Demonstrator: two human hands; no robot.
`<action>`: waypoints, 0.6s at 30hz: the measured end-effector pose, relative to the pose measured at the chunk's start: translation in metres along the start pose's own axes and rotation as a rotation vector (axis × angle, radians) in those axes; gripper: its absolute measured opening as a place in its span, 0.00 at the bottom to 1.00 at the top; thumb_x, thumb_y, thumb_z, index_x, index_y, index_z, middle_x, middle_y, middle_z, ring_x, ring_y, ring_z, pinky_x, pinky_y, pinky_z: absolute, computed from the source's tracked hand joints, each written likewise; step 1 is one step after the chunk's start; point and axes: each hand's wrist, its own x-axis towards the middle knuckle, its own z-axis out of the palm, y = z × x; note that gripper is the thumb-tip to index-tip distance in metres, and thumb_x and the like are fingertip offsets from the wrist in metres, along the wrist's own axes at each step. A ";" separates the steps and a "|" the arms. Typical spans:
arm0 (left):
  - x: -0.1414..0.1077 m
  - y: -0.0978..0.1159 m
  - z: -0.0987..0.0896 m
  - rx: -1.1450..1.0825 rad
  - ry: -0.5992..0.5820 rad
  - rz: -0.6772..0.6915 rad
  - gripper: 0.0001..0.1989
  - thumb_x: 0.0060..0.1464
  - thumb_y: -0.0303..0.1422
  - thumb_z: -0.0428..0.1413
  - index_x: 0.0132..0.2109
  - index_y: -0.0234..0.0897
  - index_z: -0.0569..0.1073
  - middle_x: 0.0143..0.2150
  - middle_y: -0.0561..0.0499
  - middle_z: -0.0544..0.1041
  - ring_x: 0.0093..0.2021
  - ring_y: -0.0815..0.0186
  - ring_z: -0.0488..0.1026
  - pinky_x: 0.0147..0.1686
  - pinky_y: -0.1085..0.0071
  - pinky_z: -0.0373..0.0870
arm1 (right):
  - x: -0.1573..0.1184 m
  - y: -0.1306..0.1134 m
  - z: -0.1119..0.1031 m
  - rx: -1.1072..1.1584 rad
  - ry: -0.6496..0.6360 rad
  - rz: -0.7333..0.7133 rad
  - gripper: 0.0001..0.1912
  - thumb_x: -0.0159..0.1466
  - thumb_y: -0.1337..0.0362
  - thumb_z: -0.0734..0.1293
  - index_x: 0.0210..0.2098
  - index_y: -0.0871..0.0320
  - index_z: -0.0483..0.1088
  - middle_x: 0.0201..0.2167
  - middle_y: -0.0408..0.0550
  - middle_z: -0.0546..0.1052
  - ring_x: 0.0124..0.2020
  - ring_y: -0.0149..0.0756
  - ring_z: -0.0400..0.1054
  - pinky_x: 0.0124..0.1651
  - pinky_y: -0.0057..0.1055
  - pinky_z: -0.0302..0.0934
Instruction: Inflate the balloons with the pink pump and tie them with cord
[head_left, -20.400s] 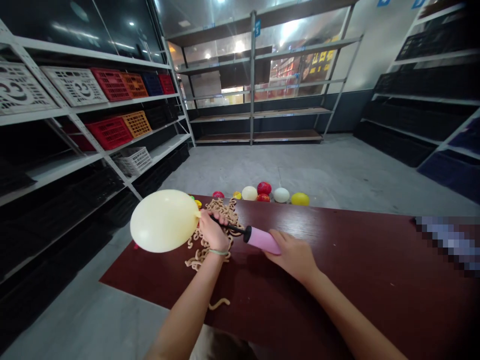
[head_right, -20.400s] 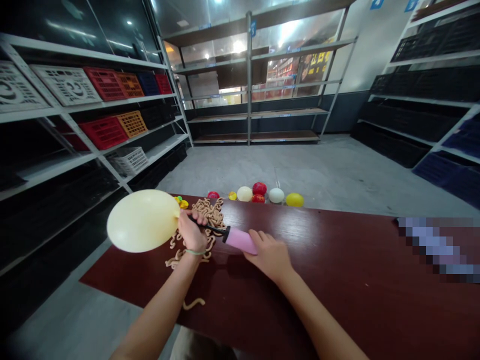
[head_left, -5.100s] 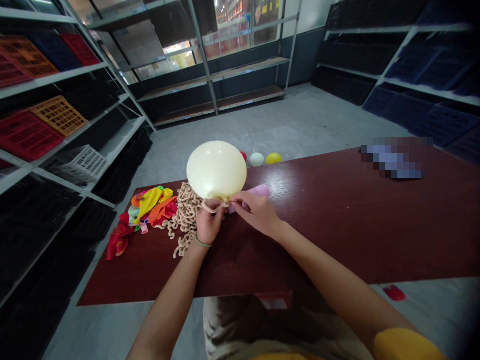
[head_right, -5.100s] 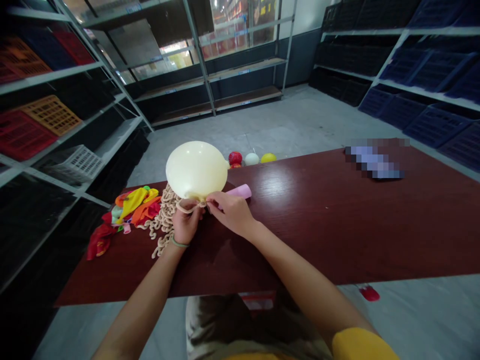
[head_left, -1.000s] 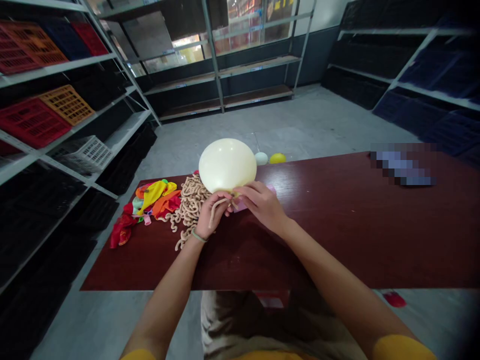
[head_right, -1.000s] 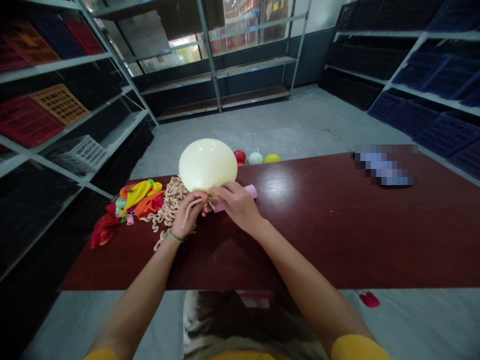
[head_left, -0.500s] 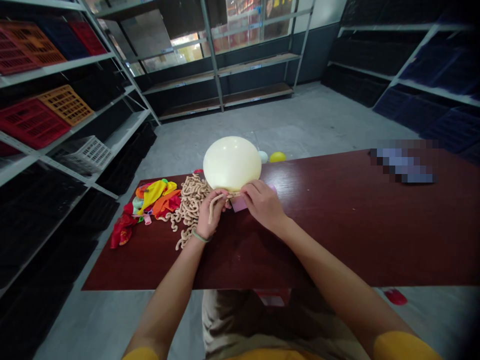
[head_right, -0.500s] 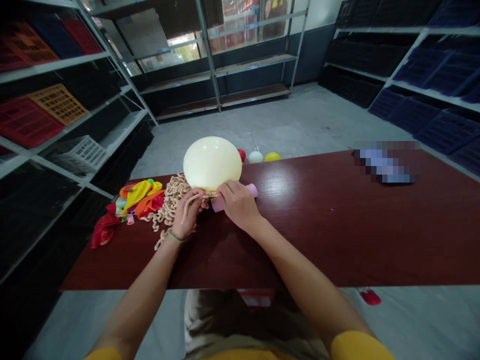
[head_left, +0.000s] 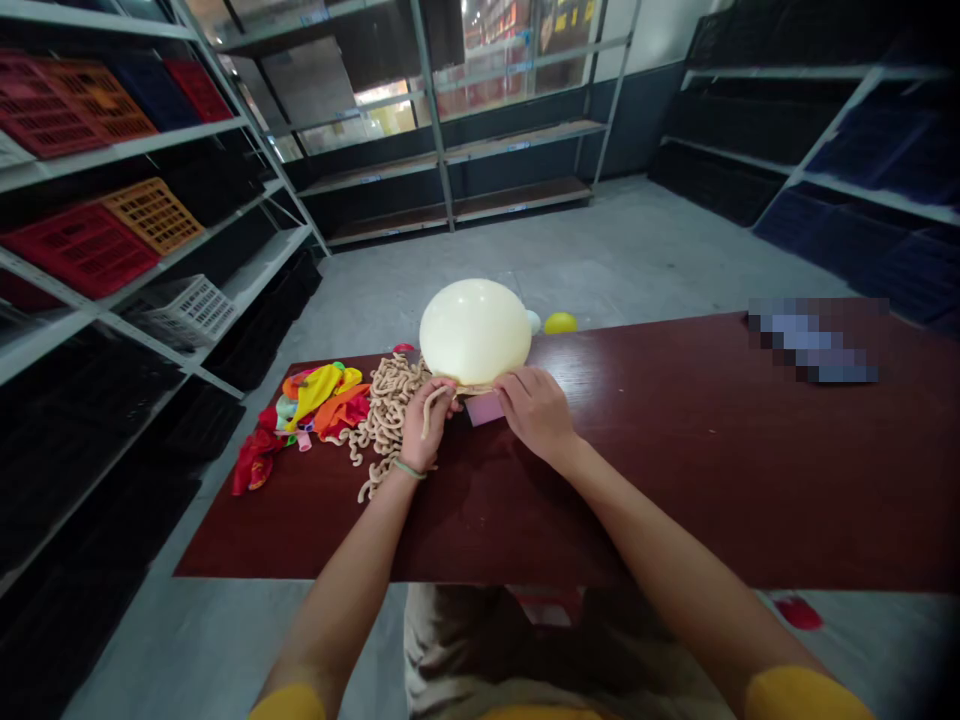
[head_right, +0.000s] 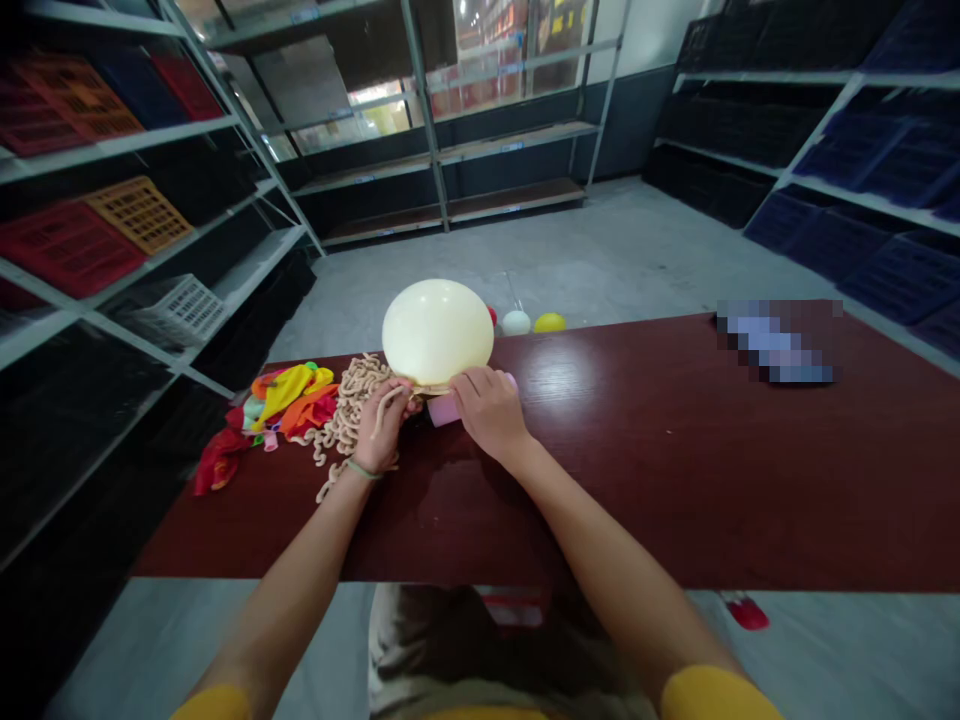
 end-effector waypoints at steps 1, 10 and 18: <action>0.001 0.000 0.000 0.004 -0.006 0.011 0.12 0.59 0.42 0.57 0.41 0.36 0.73 0.27 0.53 0.71 0.28 0.69 0.69 0.29 0.74 0.65 | -0.001 0.001 0.002 0.015 -0.004 -0.004 0.11 0.71 0.63 0.58 0.38 0.57 0.70 0.37 0.50 0.75 0.39 0.39 0.63 0.44 0.36 0.55; 0.007 0.019 -0.005 -0.006 -0.030 0.093 0.13 0.60 0.43 0.55 0.42 0.36 0.71 0.29 0.53 0.71 0.29 0.68 0.69 0.32 0.72 0.66 | -0.009 0.028 0.011 0.208 -0.105 -0.030 0.09 0.69 0.60 0.62 0.46 0.56 0.68 0.46 0.51 0.75 0.49 0.43 0.65 0.52 0.39 0.57; 0.050 0.041 0.020 -0.086 -0.036 0.212 0.16 0.61 0.44 0.55 0.47 0.35 0.70 0.31 0.53 0.71 0.31 0.70 0.70 0.36 0.73 0.69 | -0.009 0.026 0.014 0.191 -0.101 -0.036 0.08 0.68 0.63 0.63 0.45 0.55 0.71 0.45 0.50 0.76 0.49 0.40 0.67 0.51 0.39 0.58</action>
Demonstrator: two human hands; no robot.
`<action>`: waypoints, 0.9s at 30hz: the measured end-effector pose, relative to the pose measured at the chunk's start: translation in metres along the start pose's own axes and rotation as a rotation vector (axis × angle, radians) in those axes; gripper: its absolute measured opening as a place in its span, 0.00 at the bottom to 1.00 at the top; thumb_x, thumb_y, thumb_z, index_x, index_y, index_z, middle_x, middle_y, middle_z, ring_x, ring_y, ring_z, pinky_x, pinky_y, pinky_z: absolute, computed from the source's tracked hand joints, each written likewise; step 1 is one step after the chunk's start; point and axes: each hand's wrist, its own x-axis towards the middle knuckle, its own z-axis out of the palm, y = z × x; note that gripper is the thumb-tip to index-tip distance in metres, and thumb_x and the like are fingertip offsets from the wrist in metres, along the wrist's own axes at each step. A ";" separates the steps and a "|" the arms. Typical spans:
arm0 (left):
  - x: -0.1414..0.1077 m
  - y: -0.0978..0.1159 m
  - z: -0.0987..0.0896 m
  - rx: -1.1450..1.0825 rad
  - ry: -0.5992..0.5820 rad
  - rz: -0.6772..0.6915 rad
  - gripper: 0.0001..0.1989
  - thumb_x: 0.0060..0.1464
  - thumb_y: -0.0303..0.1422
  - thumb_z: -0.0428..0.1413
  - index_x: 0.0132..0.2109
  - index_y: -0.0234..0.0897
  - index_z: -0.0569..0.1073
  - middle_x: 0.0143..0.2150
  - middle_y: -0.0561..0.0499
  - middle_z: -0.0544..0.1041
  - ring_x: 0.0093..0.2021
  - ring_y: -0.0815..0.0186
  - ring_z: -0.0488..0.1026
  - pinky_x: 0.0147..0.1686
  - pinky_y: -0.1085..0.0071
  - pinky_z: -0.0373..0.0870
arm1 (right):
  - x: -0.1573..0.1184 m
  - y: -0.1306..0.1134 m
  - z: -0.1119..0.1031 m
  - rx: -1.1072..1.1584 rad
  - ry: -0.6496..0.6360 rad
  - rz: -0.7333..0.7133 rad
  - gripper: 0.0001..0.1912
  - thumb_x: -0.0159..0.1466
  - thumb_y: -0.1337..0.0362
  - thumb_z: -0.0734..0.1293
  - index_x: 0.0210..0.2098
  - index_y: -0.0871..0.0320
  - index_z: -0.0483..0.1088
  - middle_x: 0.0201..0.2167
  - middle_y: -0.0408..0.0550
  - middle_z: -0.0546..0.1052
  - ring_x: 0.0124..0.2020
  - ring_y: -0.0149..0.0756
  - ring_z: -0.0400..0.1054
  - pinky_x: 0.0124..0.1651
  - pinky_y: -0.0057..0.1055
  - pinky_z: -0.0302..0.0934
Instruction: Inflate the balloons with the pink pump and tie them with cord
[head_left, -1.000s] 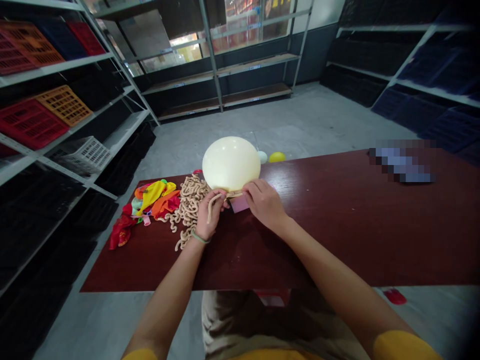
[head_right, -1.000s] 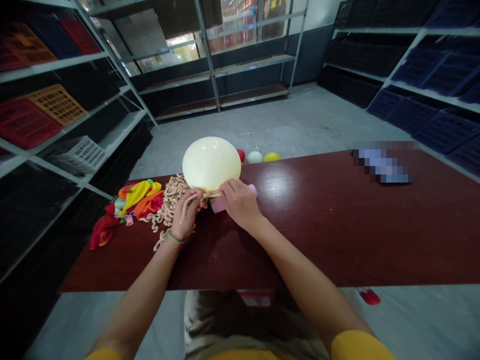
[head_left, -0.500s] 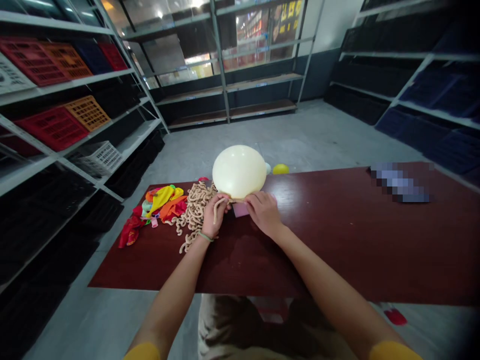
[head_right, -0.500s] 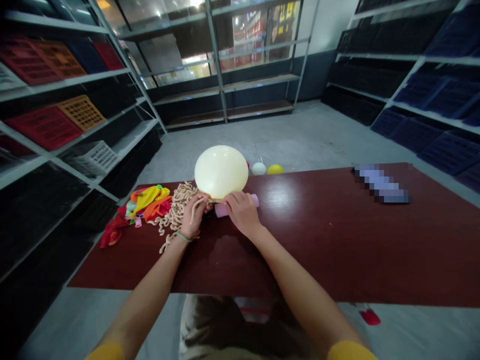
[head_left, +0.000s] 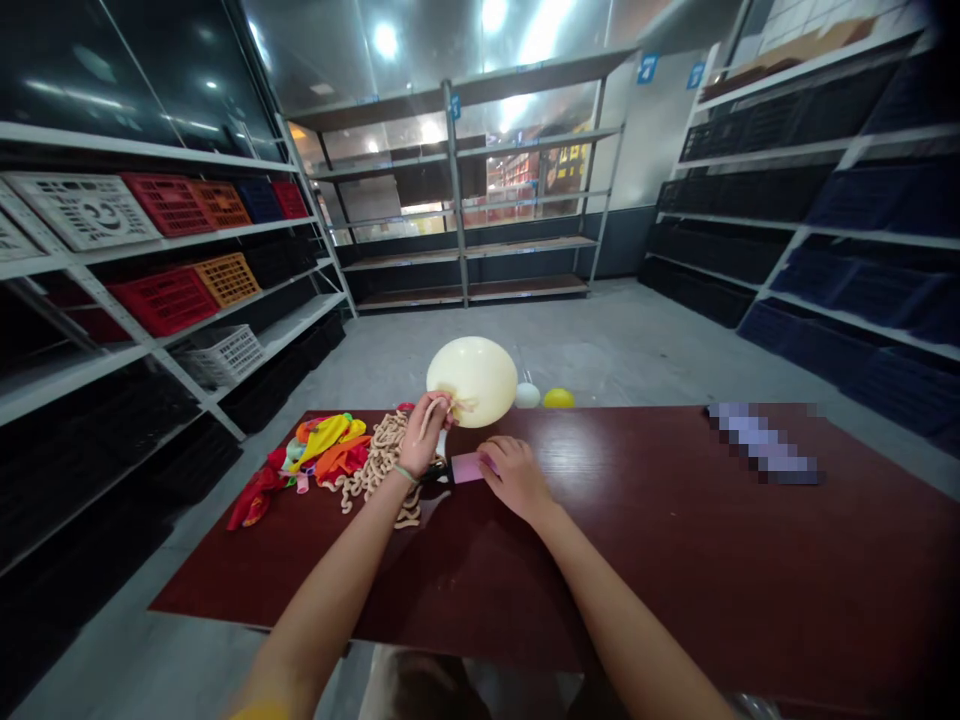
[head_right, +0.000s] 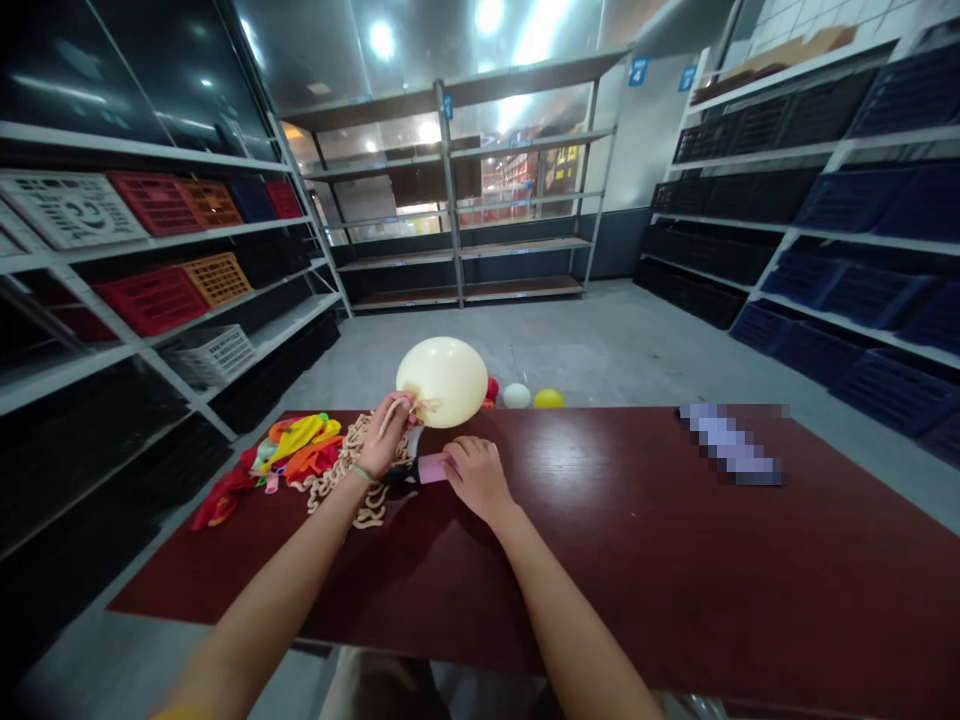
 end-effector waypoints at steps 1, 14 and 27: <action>0.007 0.000 0.007 -0.045 0.001 -0.008 0.18 0.61 0.44 0.56 0.49 0.35 0.69 0.32 0.52 0.72 0.32 0.70 0.71 0.38 0.72 0.71 | 0.000 0.000 0.000 -0.012 -0.001 -0.007 0.08 0.67 0.64 0.64 0.45 0.55 0.71 0.44 0.50 0.76 0.48 0.40 0.67 0.52 0.39 0.57; 0.008 -0.016 0.007 -0.118 0.014 -0.289 0.25 0.57 0.40 0.61 0.58 0.34 0.68 0.46 0.41 0.79 0.38 0.65 0.80 0.45 0.64 0.76 | 0.000 0.001 0.001 -0.034 0.023 -0.049 0.07 0.68 0.62 0.64 0.42 0.55 0.72 0.43 0.49 0.76 0.46 0.38 0.66 0.52 0.37 0.55; -0.064 -0.024 -0.086 0.014 0.329 -0.290 0.14 0.57 0.40 0.59 0.44 0.34 0.75 0.35 0.48 0.78 0.32 0.66 0.76 0.37 0.65 0.76 | -0.004 -0.021 0.008 -0.072 0.035 -0.199 0.11 0.67 0.66 0.61 0.45 0.57 0.73 0.46 0.52 0.76 0.48 0.43 0.65 0.55 0.41 0.57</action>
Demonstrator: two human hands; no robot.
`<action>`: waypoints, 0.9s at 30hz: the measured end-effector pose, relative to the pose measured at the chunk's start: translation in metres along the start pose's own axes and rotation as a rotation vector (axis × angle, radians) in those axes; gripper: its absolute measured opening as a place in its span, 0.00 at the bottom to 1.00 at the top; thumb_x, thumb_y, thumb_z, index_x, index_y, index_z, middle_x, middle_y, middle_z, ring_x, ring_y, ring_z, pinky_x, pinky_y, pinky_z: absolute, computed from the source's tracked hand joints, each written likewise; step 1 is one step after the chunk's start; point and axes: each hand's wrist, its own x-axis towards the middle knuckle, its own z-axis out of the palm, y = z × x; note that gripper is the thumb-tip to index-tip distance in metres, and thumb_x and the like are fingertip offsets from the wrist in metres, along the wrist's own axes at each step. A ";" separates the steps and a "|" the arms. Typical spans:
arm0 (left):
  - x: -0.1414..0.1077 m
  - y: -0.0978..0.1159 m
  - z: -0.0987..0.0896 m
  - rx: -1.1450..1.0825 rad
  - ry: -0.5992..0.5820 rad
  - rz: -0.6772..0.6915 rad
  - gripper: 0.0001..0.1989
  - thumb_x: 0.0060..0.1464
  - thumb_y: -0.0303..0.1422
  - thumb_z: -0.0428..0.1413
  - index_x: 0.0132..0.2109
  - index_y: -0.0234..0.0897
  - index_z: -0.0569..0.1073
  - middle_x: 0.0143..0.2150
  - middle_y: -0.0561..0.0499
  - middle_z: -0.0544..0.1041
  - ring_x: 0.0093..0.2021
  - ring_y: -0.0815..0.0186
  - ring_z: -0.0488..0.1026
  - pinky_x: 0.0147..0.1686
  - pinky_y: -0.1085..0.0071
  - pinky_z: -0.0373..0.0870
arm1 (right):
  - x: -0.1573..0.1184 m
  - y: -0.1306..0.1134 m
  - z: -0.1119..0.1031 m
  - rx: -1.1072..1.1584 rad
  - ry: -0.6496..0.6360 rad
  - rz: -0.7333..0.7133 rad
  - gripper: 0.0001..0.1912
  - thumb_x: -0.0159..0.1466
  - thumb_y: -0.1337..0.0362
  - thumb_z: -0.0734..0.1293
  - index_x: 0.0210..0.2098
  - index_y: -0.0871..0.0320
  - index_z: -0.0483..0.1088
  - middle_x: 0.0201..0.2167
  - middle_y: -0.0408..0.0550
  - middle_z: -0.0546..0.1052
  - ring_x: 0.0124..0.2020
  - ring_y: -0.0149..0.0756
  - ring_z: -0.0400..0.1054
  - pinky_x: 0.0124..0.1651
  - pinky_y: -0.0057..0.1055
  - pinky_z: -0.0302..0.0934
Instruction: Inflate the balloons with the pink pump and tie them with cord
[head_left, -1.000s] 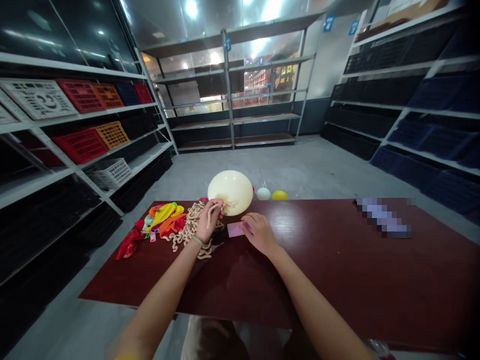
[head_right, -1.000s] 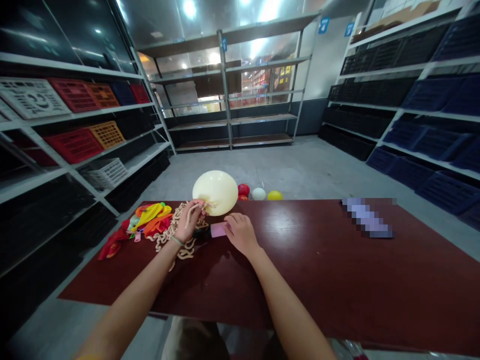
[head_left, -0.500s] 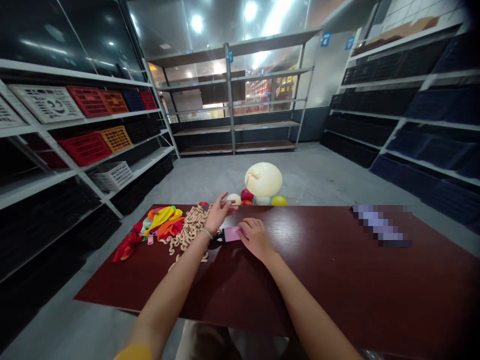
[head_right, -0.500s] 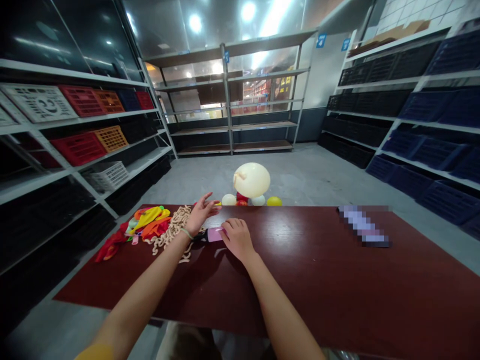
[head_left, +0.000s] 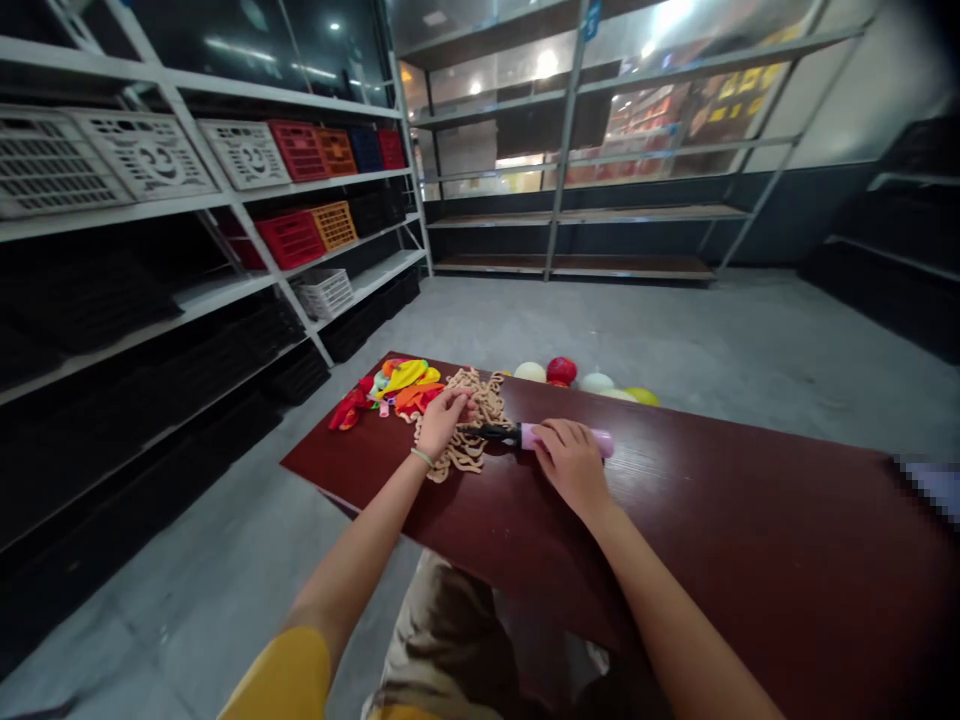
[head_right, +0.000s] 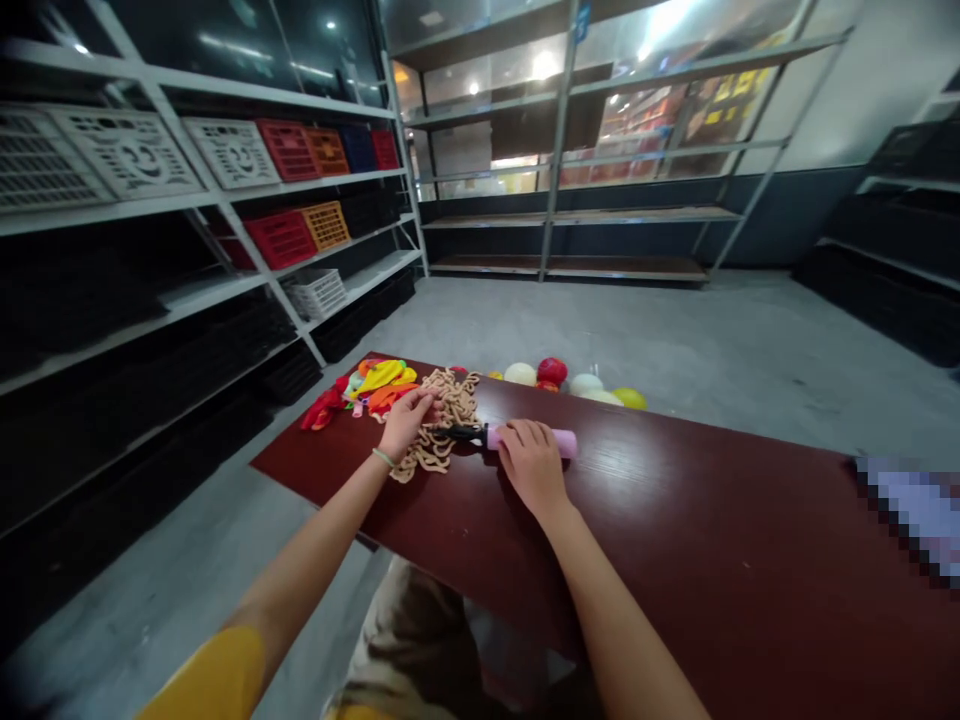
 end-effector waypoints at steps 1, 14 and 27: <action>0.000 -0.004 -0.012 0.024 0.039 0.004 0.13 0.57 0.39 0.59 0.44 0.35 0.76 0.34 0.48 0.78 0.31 0.66 0.76 0.37 0.65 0.75 | 0.000 -0.003 0.001 -0.010 -0.005 -0.018 0.11 0.67 0.67 0.61 0.46 0.57 0.73 0.47 0.52 0.76 0.49 0.44 0.65 0.56 0.42 0.56; 0.013 -0.024 -0.096 0.834 0.111 0.343 0.11 0.54 0.25 0.57 0.44 0.36 0.78 0.44 0.41 0.78 0.47 0.54 0.73 0.54 0.55 0.66 | -0.002 -0.019 0.016 -0.004 -0.050 -0.113 0.13 0.68 0.67 0.61 0.48 0.55 0.75 0.49 0.51 0.76 0.53 0.44 0.66 0.61 0.44 0.55; 0.004 -0.012 -0.087 0.669 0.245 0.419 0.04 0.56 0.33 0.57 0.35 0.37 0.73 0.38 0.46 0.76 0.43 0.58 0.71 0.50 0.62 0.66 | -0.002 -0.019 0.013 0.064 0.010 -0.061 0.11 0.68 0.66 0.61 0.45 0.55 0.74 0.46 0.51 0.76 0.51 0.43 0.67 0.59 0.43 0.57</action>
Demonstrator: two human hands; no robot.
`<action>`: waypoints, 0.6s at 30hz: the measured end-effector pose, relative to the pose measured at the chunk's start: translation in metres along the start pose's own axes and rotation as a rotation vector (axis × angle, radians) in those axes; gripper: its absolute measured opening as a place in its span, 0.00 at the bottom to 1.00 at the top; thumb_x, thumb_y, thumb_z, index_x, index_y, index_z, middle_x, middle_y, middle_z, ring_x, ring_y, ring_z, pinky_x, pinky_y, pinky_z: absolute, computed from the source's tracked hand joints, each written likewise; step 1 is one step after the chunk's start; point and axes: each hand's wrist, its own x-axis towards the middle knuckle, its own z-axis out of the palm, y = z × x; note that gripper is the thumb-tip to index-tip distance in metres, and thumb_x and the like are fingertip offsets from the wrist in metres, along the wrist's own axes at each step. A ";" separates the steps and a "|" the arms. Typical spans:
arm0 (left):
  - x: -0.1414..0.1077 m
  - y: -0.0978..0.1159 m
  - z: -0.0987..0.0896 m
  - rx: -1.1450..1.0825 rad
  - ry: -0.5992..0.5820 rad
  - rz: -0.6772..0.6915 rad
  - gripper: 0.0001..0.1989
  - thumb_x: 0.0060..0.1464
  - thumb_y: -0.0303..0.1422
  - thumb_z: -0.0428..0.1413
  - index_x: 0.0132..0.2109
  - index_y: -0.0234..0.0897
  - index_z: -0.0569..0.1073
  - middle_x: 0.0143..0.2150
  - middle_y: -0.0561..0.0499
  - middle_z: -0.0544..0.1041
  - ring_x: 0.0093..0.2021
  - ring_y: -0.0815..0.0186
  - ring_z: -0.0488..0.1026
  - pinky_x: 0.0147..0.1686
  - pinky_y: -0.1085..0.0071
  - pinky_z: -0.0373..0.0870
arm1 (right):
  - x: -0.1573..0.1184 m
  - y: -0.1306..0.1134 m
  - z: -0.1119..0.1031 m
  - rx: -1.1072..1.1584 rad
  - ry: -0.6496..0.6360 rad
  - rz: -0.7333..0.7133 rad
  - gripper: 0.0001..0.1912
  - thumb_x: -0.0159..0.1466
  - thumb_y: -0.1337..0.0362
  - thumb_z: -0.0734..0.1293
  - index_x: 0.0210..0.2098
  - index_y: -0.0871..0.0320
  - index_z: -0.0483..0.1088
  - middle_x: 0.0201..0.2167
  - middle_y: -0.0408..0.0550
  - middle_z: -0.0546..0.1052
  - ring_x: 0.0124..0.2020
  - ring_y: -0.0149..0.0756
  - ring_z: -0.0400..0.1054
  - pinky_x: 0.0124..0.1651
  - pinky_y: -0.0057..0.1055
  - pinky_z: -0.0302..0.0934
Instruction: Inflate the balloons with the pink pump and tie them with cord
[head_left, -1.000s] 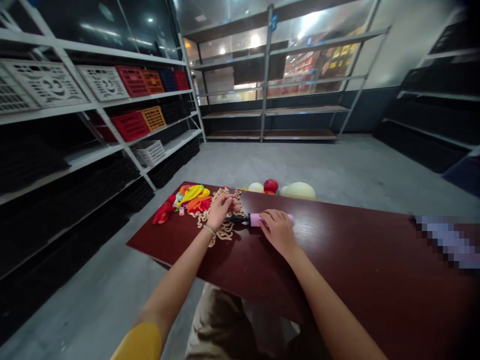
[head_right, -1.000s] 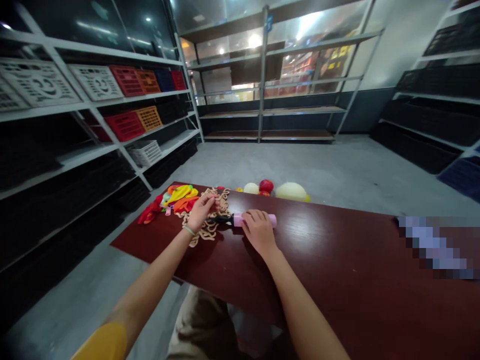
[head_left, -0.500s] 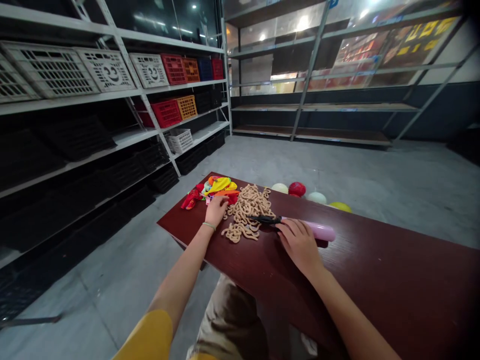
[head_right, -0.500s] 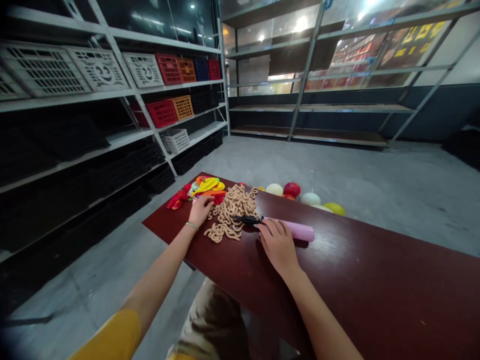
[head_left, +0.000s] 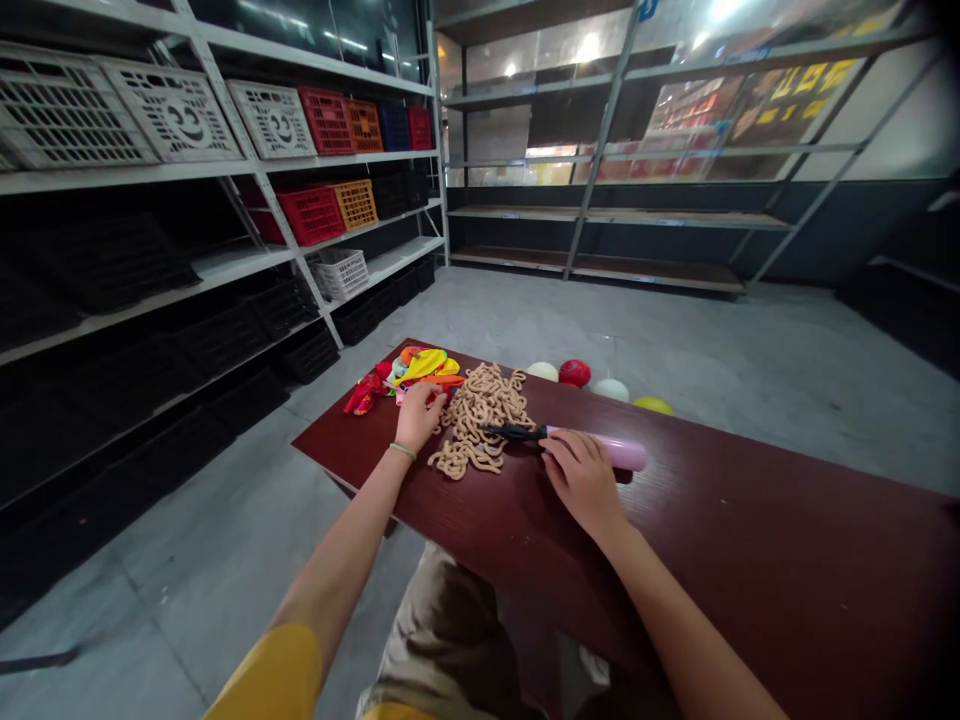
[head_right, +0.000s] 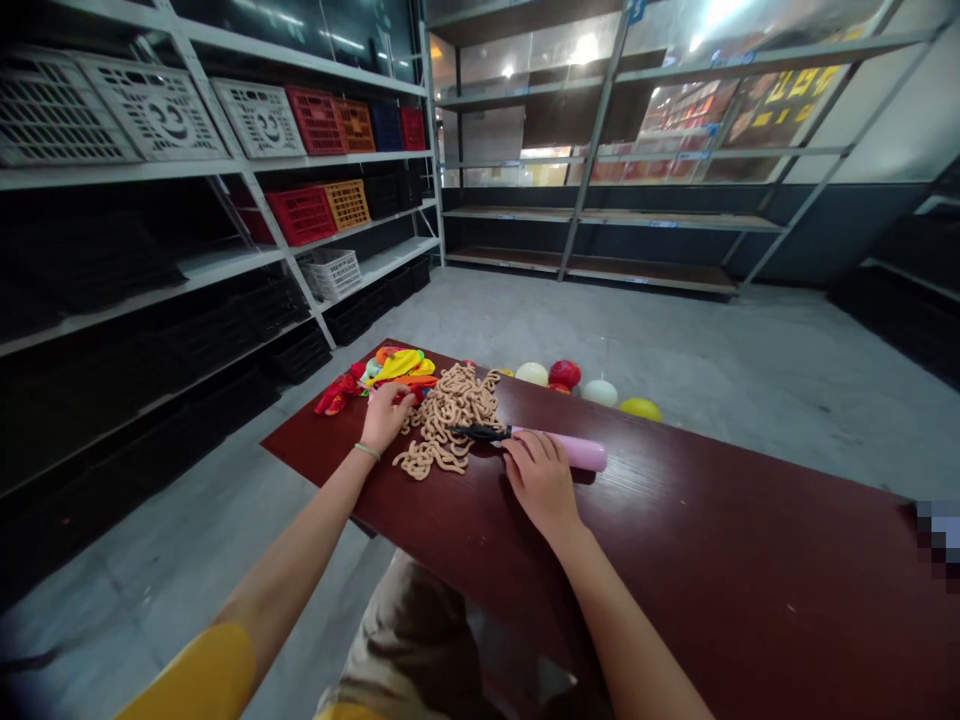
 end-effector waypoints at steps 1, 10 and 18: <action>0.001 0.004 0.000 -0.066 0.028 -0.038 0.05 0.56 0.34 0.57 0.36 0.37 0.73 0.37 0.47 0.75 0.41 0.60 0.71 0.48 0.63 0.67 | 0.000 0.001 -0.001 0.005 0.009 0.005 0.12 0.68 0.67 0.61 0.46 0.55 0.74 0.46 0.51 0.76 0.50 0.43 0.67 0.59 0.43 0.58; 0.024 0.084 0.050 -0.892 -0.247 -0.404 0.16 0.60 0.47 0.52 0.43 0.41 0.61 0.31 0.54 0.73 0.25 0.67 0.73 0.30 0.67 0.72 | 0.001 0.020 -0.012 -0.085 -0.047 0.126 0.17 0.67 0.58 0.63 0.54 0.55 0.69 0.51 0.54 0.74 0.53 0.47 0.65 0.61 0.49 0.51; 0.009 0.103 0.116 -0.950 -0.283 -0.382 0.16 0.59 0.48 0.54 0.39 0.39 0.63 0.19 0.62 0.62 0.12 0.77 0.54 0.12 0.80 0.49 | -0.010 0.039 -0.018 -0.222 -0.335 0.219 0.28 0.66 0.58 0.63 0.65 0.54 0.59 0.57 0.54 0.72 0.56 0.47 0.63 0.62 0.49 0.45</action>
